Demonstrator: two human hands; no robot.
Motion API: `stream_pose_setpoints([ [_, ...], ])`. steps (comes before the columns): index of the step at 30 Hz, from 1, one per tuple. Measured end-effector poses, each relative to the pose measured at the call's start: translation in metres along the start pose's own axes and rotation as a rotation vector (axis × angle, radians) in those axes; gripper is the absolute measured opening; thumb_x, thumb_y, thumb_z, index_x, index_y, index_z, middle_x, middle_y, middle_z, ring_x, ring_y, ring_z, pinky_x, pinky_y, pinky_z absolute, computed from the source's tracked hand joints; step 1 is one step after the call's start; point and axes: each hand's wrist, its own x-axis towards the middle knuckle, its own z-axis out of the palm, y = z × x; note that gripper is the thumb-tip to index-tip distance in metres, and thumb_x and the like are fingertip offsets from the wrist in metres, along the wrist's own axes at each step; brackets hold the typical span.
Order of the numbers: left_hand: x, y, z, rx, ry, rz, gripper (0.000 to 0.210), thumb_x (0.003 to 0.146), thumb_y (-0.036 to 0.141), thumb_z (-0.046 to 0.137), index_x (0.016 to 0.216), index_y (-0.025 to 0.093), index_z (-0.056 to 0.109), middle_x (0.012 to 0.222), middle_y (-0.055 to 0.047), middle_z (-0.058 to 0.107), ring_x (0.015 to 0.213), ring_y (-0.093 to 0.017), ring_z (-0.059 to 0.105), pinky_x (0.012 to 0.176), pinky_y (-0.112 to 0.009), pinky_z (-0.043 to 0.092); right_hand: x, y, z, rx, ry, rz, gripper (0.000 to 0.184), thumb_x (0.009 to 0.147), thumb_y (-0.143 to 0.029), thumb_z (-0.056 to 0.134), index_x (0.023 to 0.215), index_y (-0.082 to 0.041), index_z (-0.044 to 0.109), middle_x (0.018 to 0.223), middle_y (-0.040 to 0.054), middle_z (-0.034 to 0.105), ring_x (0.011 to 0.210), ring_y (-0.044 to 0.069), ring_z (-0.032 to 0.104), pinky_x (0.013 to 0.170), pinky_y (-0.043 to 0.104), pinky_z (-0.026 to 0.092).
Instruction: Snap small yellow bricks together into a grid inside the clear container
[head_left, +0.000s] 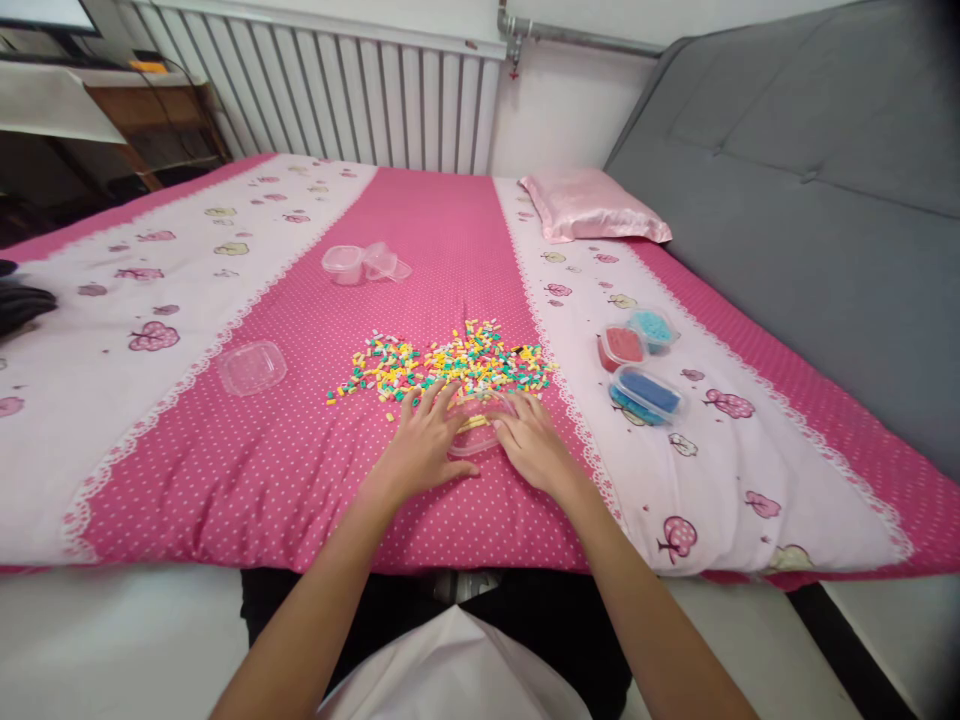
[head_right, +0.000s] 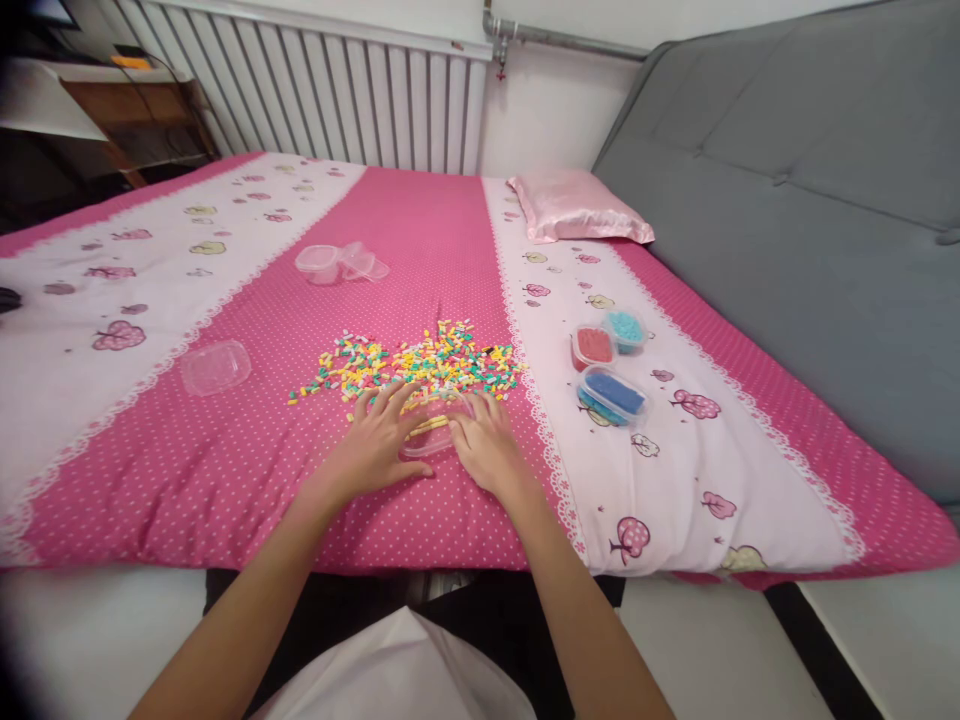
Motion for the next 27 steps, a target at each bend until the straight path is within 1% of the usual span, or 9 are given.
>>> stream_pose_setpoints([
  [2, 0.0038, 0.0, 0.0005, -0.001, -0.009, -0.002, 0.088, 0.071, 0.061, 0.083, 0.146, 0.027, 0.051, 0.164, -0.018, 0.032, 0.151, -0.044, 0.025, 0.119, -0.069, 0.019, -0.0003, -0.0004, -0.0007, 0.006, 0.003, -0.006, 0.028, 0.099, -0.026, 0.058, 0.126, -0.02, 0.064, 0.146, 0.0101, 0.053, 0.138, 0.029, 0.046, 0.114, 0.057, 0.038],
  [4, 0.0065, 0.0001, 0.0004, 0.0, -0.018, -0.001, 0.09, 0.069, 0.063, 0.083, 0.146, 0.028, 0.051, 0.164, -0.018, 0.03, 0.151, -0.044, 0.026, 0.119, -0.07, 0.017, -0.0007, -0.0005, -0.0012, 0.008, 0.001, -0.01, 0.028, 0.1, -0.027, 0.057, 0.127, -0.021, 0.064, 0.145, 0.01, 0.053, 0.137, 0.029, 0.047, 0.113, 0.056, 0.039],
  [9, 0.0092, -0.0001, -0.0005, 0.016, -0.048, 0.01, 0.083, 0.069, 0.062, 0.084, 0.141, 0.031, 0.057, 0.164, -0.016, 0.032, 0.151, -0.045, 0.026, 0.118, -0.071, 0.016, -0.001, 0.0001, -0.0014, -0.002, -0.014, -0.008, 0.021, 0.098, -0.028, 0.06, 0.115, -0.019, 0.068, 0.143, 0.0102, 0.055, 0.136, 0.029, 0.047, 0.112, 0.055, 0.04],
  [13, 0.0098, 0.0, -0.0011, 0.024, -0.073, 0.012, 0.081, 0.069, 0.061, 0.084, 0.14, 0.032, 0.059, 0.163, -0.017, 0.035, 0.151, -0.045, 0.027, 0.117, -0.072, 0.018, -0.0001, -0.0001, -0.002, -0.005, -0.021, -0.016, 0.019, 0.098, -0.028, 0.061, 0.113, -0.018, 0.068, 0.144, 0.0099, 0.054, 0.136, 0.029, 0.047, 0.112, 0.056, 0.039],
  [19, 0.0093, -0.0005, -0.0013, 0.03, -0.078, 0.012, 0.079, 0.07, 0.06, 0.083, 0.139, 0.032, 0.059, 0.164, -0.016, 0.033, 0.151, -0.044, 0.027, 0.118, -0.071, 0.017, -0.0005, 0.0002, -0.0013, 0.001, -0.02, -0.021, 0.017, 0.097, -0.027, 0.061, 0.11, -0.018, 0.069, 0.144, 0.0097, 0.054, 0.138, 0.029, 0.045, 0.113, 0.056, 0.038],
  [24, 0.0092, -0.0018, 0.0008, 0.043, -0.079, 0.01, 0.079, 0.071, 0.061, 0.083, 0.14, 0.03, 0.058, 0.165, -0.017, 0.032, 0.151, -0.042, 0.027, 0.119, -0.07, 0.017, -0.0012, 0.0011, 0.0001, 0.009, -0.007, -0.022, 0.021, 0.098, -0.027, 0.06, 0.116, -0.018, 0.067, 0.143, 0.0101, 0.055, 0.136, 0.029, 0.046, 0.112, 0.056, 0.039],
  [27, 0.0081, -0.0012, 0.0015, 0.049, -0.079, 0.004, 0.084, 0.071, 0.06, 0.083, 0.144, 0.028, 0.054, 0.164, -0.018, 0.032, 0.151, -0.042, 0.027, 0.119, -0.069, 0.017, -0.0011, 0.0015, 0.0004, 0.013, 0.0, -0.018, 0.024, 0.099, -0.028, 0.058, 0.12, -0.019, 0.066, 0.143, 0.0102, 0.055, 0.136, 0.029, 0.047, 0.112, 0.055, 0.04],
])
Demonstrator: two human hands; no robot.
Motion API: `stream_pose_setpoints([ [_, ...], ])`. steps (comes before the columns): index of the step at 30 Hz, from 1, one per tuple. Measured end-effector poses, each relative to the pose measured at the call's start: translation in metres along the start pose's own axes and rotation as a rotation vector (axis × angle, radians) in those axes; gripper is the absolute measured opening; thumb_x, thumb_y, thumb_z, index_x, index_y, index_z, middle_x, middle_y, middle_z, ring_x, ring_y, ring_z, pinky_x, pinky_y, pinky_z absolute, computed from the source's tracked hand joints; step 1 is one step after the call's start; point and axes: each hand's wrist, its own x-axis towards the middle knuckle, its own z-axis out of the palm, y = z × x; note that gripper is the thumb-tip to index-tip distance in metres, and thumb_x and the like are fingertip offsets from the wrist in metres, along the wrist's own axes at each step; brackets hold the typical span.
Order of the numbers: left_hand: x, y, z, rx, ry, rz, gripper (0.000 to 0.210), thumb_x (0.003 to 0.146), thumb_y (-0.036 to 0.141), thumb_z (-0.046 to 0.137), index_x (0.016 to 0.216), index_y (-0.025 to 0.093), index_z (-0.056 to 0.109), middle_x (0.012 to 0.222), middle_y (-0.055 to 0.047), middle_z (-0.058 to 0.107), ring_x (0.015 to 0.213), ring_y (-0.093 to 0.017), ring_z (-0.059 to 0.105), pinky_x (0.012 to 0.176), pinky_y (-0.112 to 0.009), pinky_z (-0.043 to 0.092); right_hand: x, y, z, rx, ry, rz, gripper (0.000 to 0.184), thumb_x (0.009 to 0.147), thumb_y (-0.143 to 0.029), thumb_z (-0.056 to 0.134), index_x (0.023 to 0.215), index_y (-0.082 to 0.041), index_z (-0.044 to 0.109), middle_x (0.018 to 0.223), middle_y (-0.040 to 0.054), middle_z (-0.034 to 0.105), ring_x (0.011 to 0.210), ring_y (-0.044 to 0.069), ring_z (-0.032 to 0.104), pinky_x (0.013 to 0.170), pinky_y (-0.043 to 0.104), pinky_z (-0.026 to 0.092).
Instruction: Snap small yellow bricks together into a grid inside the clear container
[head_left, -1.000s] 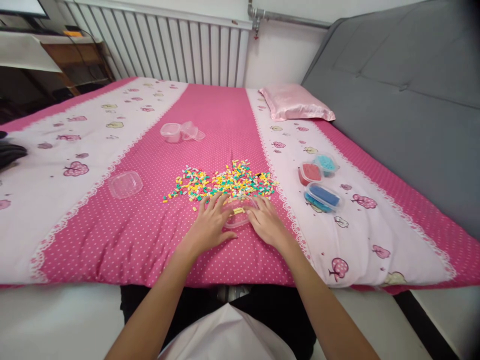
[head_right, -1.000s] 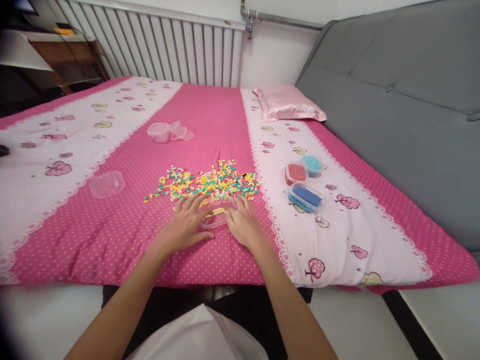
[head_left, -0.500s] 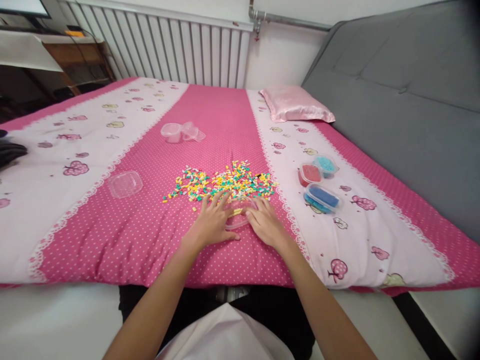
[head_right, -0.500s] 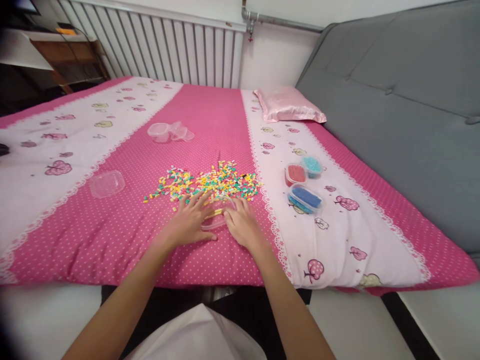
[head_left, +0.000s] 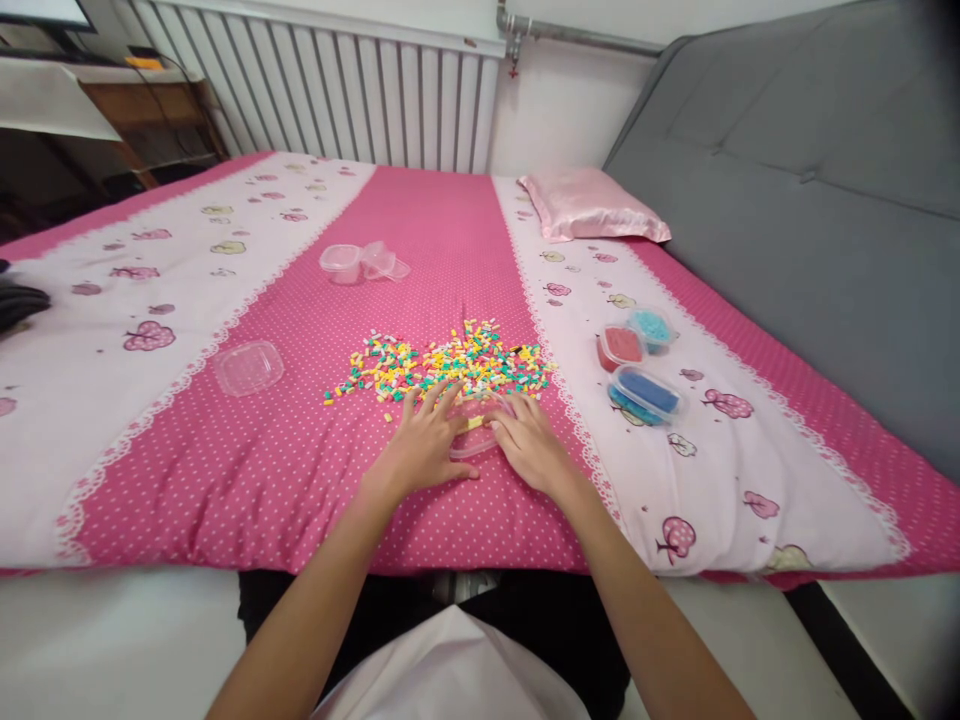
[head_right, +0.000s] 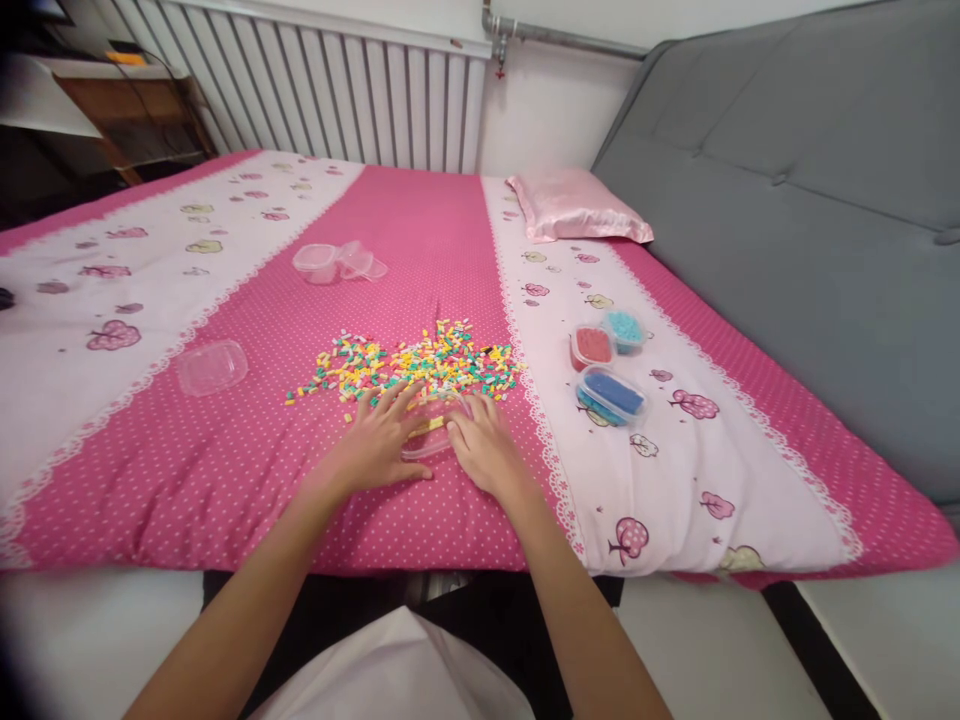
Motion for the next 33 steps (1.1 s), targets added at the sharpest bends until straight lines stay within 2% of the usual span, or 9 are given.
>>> stream_pose_setpoints([
  [4, -0.003, 0.001, 0.0, 0.005, 0.004, -0.01, 0.089, 0.072, 0.058, 0.083, 0.149, 0.028, 0.047, 0.165, -0.017, 0.03, 0.152, -0.042, 0.025, 0.12, -0.068, 0.016, 0.0, 0.0, 0.0, 0.003, 0.004, 0.005, 0.025, 0.099, -0.027, 0.058, 0.122, -0.019, 0.065, 0.141, 0.0103, 0.056, 0.135, 0.029, 0.048, 0.112, 0.055, 0.041],
  [11, -0.006, 0.001, -0.001, 0.012, 0.004, -0.028, 0.082, 0.075, 0.058, 0.082, 0.144, 0.023, 0.053, 0.165, -0.019, 0.029, 0.152, -0.043, 0.025, 0.12, -0.07, 0.011, 0.0, 0.0, -0.001, 0.005, 0.002, 0.013, 0.028, 0.1, -0.027, 0.057, 0.126, -0.02, 0.063, 0.141, 0.0104, 0.056, 0.133, 0.028, 0.05, 0.111, 0.055, 0.042],
  [16, -0.007, 0.002, -0.002, 0.015, -0.002, -0.029, 0.08, 0.076, 0.057, 0.081, 0.144, 0.024, 0.053, 0.165, -0.019, 0.029, 0.153, -0.042, 0.025, 0.12, -0.07, 0.012, 0.0, 0.0, -0.001, -0.009, -0.005, 0.02, 0.029, 0.1, -0.026, 0.057, 0.128, -0.021, 0.063, 0.14, 0.0104, 0.057, 0.134, 0.028, 0.05, 0.111, 0.055, 0.042],
  [21, -0.011, 0.003, -0.007, 0.023, 0.002, -0.05, 0.092, 0.074, 0.056, 0.083, 0.151, 0.026, 0.044, 0.166, -0.018, 0.028, 0.154, -0.042, 0.022, 0.12, -0.07, 0.012, 0.0, 0.0, -0.001, -0.025, -0.027, 0.03, 0.03, 0.099, -0.027, 0.059, 0.128, -0.02, 0.063, 0.141, 0.0105, 0.057, 0.135, 0.029, 0.049, 0.111, 0.057, 0.041],
  [26, -0.013, 0.004, -0.011, 0.034, -0.006, -0.06, 0.084, 0.073, 0.059, 0.083, 0.143, 0.021, 0.055, 0.164, -0.02, 0.032, 0.153, -0.041, 0.024, 0.121, -0.069, 0.011, 0.001, -0.001, -0.003, -0.041, -0.06, 0.046, 0.028, 0.099, -0.028, 0.06, 0.126, -0.02, 0.065, 0.144, 0.0104, 0.055, 0.137, 0.03, 0.047, 0.113, 0.057, 0.039],
  [33, -0.012, 0.004, -0.011, 0.03, -0.015, -0.056, 0.089, 0.073, 0.061, 0.082, 0.148, 0.024, 0.05, 0.163, -0.019, 0.035, 0.152, -0.042, 0.026, 0.119, -0.071, 0.012, 0.001, -0.002, -0.004, -0.048, -0.1, 0.066, 0.025, 0.098, -0.029, 0.061, 0.121, -0.019, 0.067, 0.148, 0.0105, 0.052, 0.141, 0.031, 0.043, 0.115, 0.058, 0.036],
])
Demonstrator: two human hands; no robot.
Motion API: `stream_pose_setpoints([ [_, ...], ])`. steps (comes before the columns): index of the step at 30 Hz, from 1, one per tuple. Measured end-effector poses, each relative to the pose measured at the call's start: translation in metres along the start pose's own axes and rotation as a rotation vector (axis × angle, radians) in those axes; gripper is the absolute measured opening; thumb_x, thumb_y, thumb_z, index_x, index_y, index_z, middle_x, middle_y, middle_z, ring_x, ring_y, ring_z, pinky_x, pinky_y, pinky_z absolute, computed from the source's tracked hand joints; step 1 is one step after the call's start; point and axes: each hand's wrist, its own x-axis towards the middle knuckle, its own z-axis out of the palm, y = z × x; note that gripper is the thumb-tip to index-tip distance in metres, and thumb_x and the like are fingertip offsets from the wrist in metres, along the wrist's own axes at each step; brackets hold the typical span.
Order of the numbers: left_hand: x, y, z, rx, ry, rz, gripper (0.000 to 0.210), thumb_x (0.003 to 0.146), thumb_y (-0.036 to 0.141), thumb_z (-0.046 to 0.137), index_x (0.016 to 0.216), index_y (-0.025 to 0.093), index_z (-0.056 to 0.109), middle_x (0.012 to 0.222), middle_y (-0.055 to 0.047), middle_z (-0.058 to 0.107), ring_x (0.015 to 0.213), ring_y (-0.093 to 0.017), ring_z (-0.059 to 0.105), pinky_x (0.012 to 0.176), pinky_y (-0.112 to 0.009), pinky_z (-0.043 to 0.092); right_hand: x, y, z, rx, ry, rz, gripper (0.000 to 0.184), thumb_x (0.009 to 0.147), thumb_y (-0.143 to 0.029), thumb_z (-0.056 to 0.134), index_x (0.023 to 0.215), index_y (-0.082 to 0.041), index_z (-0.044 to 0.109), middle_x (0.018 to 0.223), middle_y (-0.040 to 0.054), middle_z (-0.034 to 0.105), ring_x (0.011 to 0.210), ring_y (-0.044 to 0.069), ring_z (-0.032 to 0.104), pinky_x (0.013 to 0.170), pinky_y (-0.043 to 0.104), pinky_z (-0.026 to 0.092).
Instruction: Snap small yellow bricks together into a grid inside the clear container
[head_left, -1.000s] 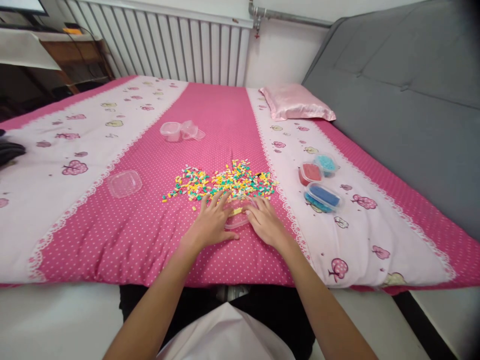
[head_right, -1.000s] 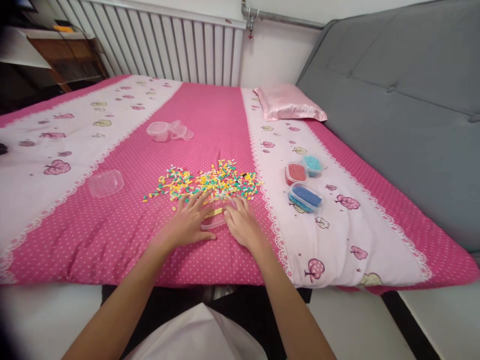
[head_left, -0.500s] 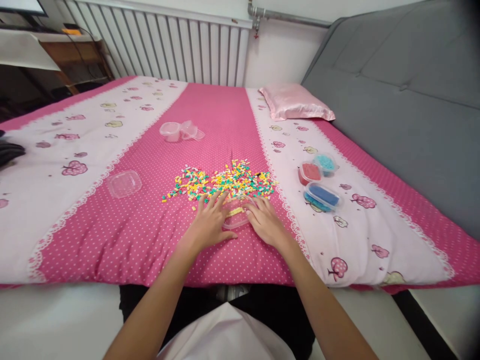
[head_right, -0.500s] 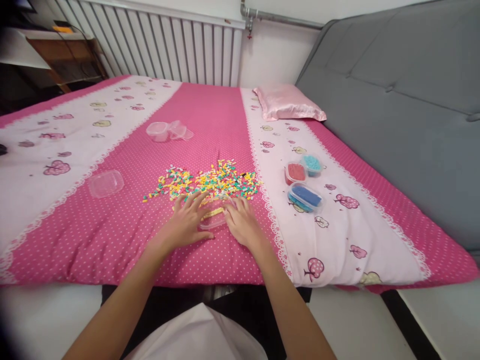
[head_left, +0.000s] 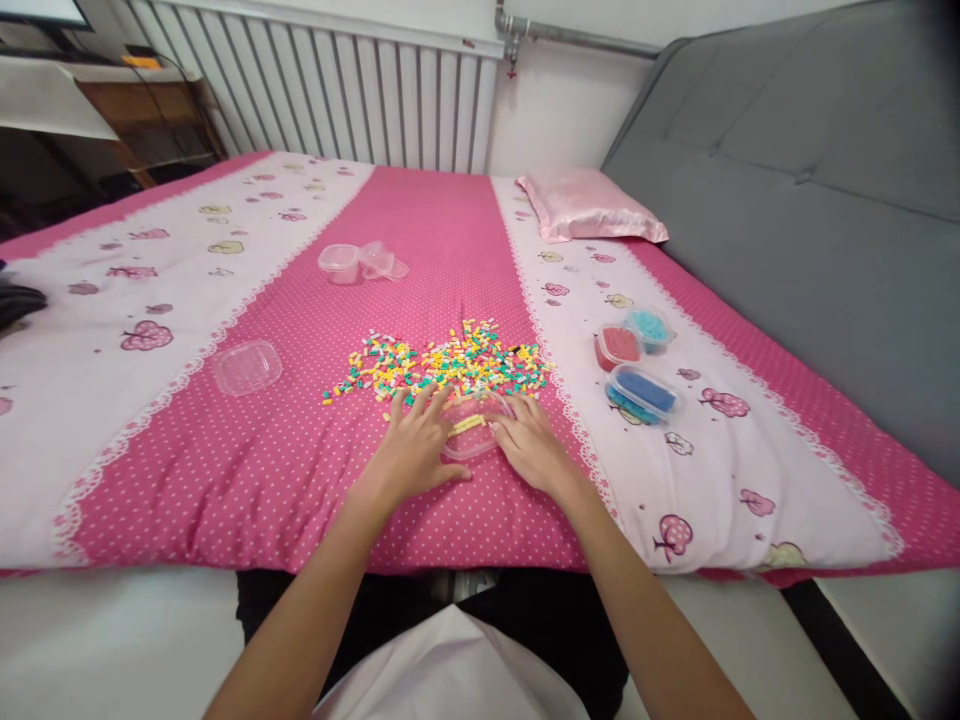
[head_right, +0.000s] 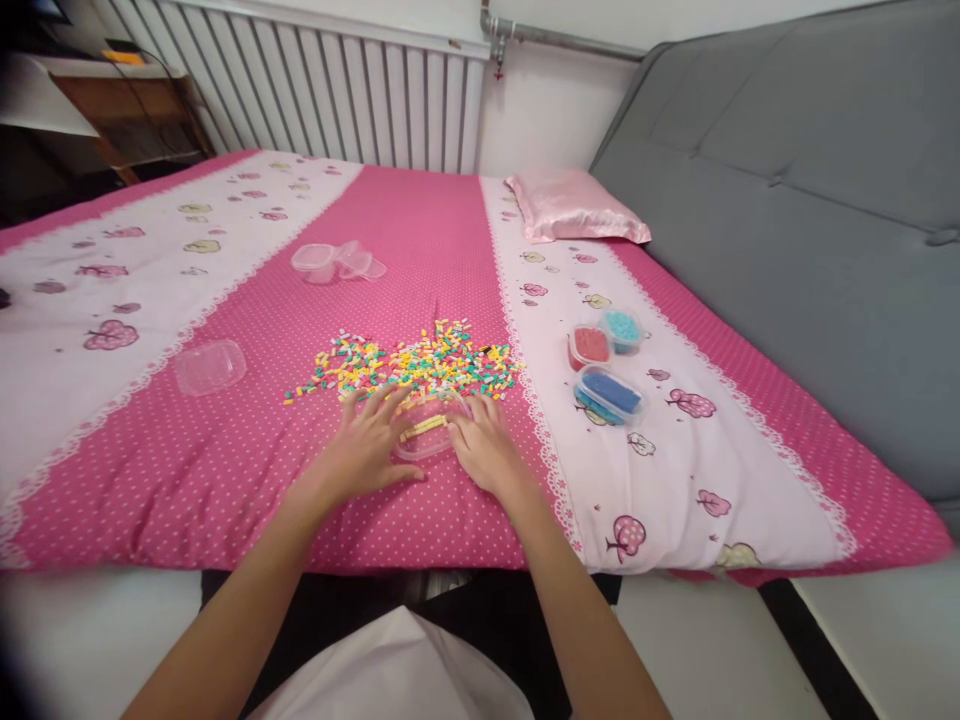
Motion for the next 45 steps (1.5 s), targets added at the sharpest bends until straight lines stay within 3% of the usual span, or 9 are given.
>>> stream_pose_setpoints([
  [9, 0.0, -0.002, 0.003, -0.007, 0.022, 0.001, 0.088, 0.076, 0.061, 0.08, 0.148, 0.021, 0.048, 0.163, -0.02, 0.034, 0.152, -0.041, 0.025, 0.12, -0.071, 0.01, 0.0, 0.001, 0.0, 0.007, -0.002, -0.003, 0.031, 0.099, -0.029, 0.058, 0.129, -0.02, 0.063, 0.147, 0.0106, 0.052, 0.14, 0.03, 0.044, 0.114, 0.058, 0.037],
  [15, -0.001, -0.001, -0.001, -0.018, 0.035, 0.038, 0.081, 0.077, 0.063, 0.077, 0.146, 0.028, 0.05, 0.165, -0.016, 0.032, 0.151, -0.039, 0.027, 0.121, -0.068, 0.013, 0.0, 0.0, -0.002, 0.0, -0.012, 0.0, 0.031, 0.1, -0.028, 0.057, 0.13, -0.021, 0.063, 0.147, 0.0105, 0.052, 0.139, 0.03, 0.044, 0.114, 0.058, 0.037],
  [27, -0.002, 0.002, -0.004, -0.03, 0.026, 0.026, 0.074, 0.074, 0.057, 0.082, 0.136, 0.023, 0.061, 0.161, -0.019, 0.038, 0.15, -0.042, 0.03, 0.119, -0.069, 0.014, 0.0, -0.001, -0.005, -0.039, -0.054, 0.0, 0.032, 0.1, -0.028, 0.058, 0.13, -0.021, 0.063, 0.149, 0.0105, 0.05, 0.14, 0.03, 0.044, 0.114, 0.057, 0.037],
  [32, -0.002, 0.002, -0.006, -0.038, 0.018, 0.031, 0.062, 0.075, 0.06, 0.08, 0.123, 0.021, 0.069, 0.161, -0.019, 0.038, 0.15, -0.041, 0.03, 0.12, -0.069, 0.014, -0.001, -0.004, -0.008, -0.06, -0.074, 0.01, 0.033, 0.1, -0.029, 0.058, 0.131, -0.021, 0.062, 0.151, 0.0104, 0.049, 0.139, 0.03, 0.045, 0.114, 0.057, 0.038],
  [39, -0.002, 0.001, -0.003, -0.052, 0.0, 0.044, 0.049, 0.079, 0.06, 0.077, 0.11, 0.023, 0.075, 0.161, -0.018, 0.037, 0.148, -0.043, 0.032, 0.118, -0.072, 0.015, -0.001, -0.011, -0.018, -0.107, -0.121, 0.067, 0.033, 0.099, -0.035, 0.059, 0.128, -0.02, 0.063, 0.133, 0.01, 0.061, 0.125, 0.027, 0.056, 0.108, 0.054, 0.044],
  [45, -0.002, 0.0, -0.001, -0.059, -0.006, 0.054, 0.048, 0.079, 0.06, 0.077, 0.11, 0.024, 0.075, 0.162, -0.017, 0.037, 0.148, -0.043, 0.032, 0.118, -0.072, 0.013, -0.001, -0.014, -0.022, -0.129, -0.153, 0.089, 0.031, 0.099, -0.038, 0.06, 0.124, -0.02, 0.064, 0.132, 0.0098, 0.062, 0.125, 0.027, 0.056, 0.108, 0.054, 0.043],
])
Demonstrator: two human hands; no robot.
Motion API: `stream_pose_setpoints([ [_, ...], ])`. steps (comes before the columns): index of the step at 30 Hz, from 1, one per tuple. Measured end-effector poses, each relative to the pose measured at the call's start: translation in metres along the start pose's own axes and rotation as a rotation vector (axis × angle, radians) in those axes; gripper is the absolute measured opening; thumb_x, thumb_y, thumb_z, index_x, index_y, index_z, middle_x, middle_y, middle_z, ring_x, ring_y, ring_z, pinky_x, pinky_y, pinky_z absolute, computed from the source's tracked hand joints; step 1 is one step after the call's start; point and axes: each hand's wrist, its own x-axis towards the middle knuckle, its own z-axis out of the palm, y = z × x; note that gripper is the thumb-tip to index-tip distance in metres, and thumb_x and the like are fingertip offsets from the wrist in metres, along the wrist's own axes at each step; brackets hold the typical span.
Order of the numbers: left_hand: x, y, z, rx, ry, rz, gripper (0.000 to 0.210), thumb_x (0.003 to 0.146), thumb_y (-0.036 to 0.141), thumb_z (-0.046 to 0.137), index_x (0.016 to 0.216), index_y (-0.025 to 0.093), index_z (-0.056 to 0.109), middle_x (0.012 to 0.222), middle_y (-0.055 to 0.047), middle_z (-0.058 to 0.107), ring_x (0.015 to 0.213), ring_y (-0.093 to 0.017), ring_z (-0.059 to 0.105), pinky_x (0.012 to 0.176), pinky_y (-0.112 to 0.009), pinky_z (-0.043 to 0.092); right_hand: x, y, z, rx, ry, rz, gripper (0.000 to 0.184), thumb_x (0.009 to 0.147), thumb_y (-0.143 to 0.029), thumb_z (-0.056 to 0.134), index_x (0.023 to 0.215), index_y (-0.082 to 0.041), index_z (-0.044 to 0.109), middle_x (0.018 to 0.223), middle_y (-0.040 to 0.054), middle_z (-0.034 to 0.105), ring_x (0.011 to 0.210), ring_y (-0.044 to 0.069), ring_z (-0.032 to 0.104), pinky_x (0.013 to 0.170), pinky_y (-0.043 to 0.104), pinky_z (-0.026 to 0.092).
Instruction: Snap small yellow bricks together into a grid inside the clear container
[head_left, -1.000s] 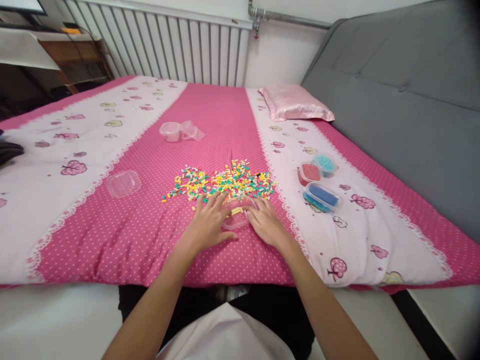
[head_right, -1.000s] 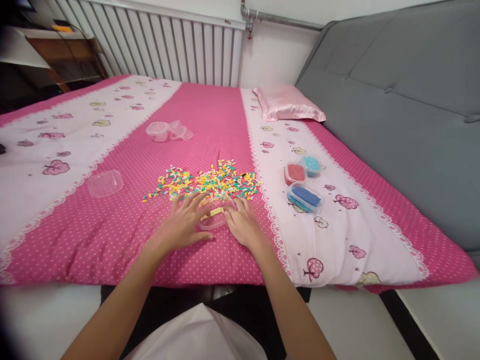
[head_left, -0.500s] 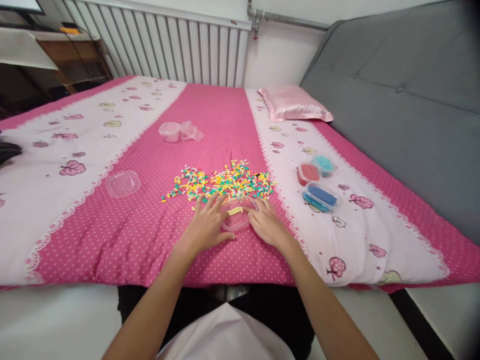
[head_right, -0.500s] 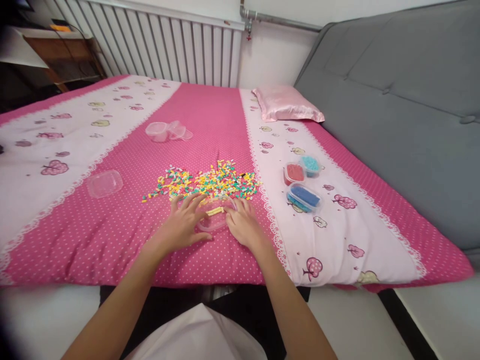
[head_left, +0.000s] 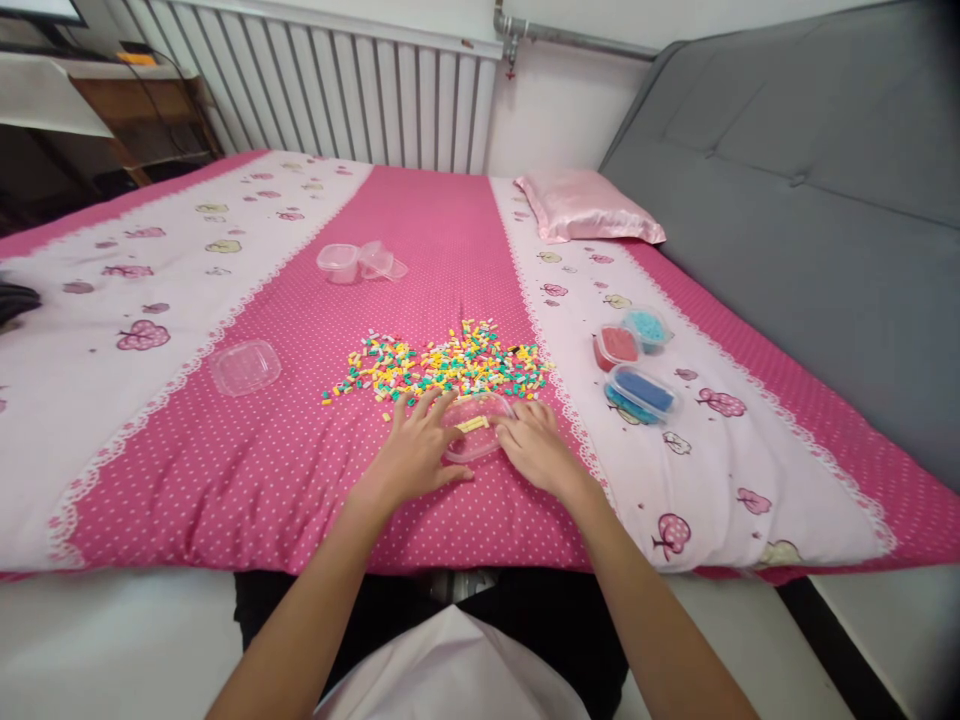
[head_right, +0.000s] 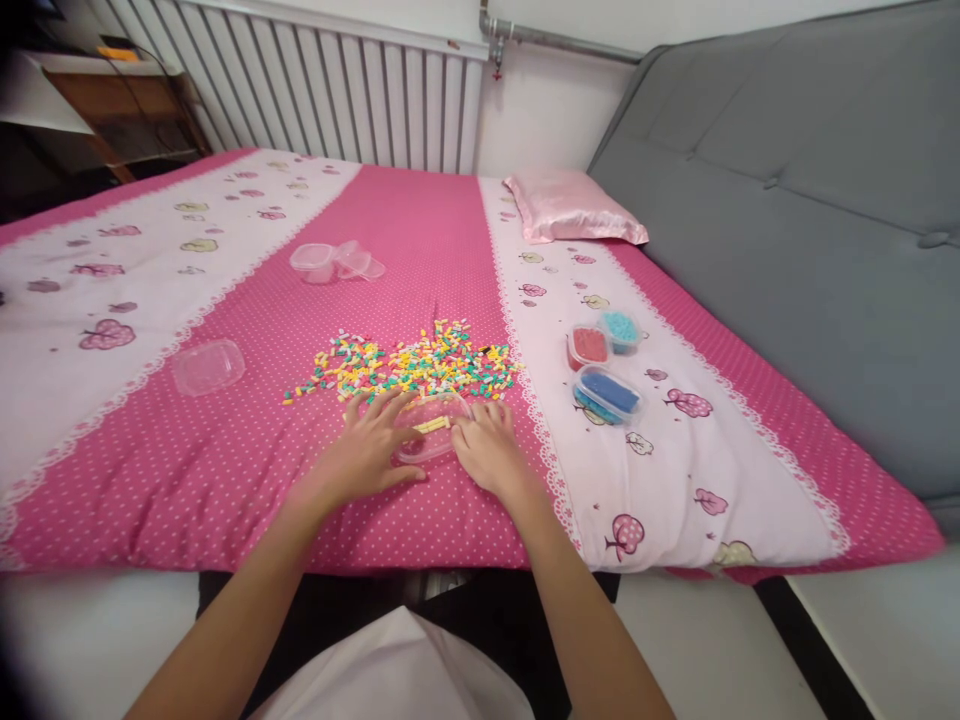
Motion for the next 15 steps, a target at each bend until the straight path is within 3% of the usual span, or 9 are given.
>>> stream_pose_setpoints([
  [9, 0.0015, 0.0013, -0.0017, -0.006, -0.01, 0.002, 0.042, 0.081, 0.057, 0.077, 0.109, 0.026, 0.077, 0.161, -0.016, 0.038, 0.148, -0.043, 0.033, 0.117, -0.072, 0.014, -0.0009, -0.0024, -0.0023, -0.014, -0.014, 0.012, 0.033, 0.099, -0.037, 0.059, 0.127, -0.02, 0.063, 0.133, 0.0099, 0.062, 0.126, 0.027, 0.056, 0.109, 0.055, 0.042],
  [15, 0.0027, 0.0025, 0.0006, -0.011, -0.019, -0.002, 0.051, 0.084, 0.059, 0.072, 0.127, 0.032, 0.069, 0.163, -0.017, 0.035, 0.15, -0.044, 0.029, 0.116, -0.074, 0.016, -0.0017, -0.0033, -0.0027, -0.014, -0.034, 0.024, 0.033, 0.099, -0.037, 0.059, 0.127, -0.02, 0.064, 0.136, 0.01, 0.061, 0.131, 0.028, 0.053, 0.114, 0.059, 0.036],
])
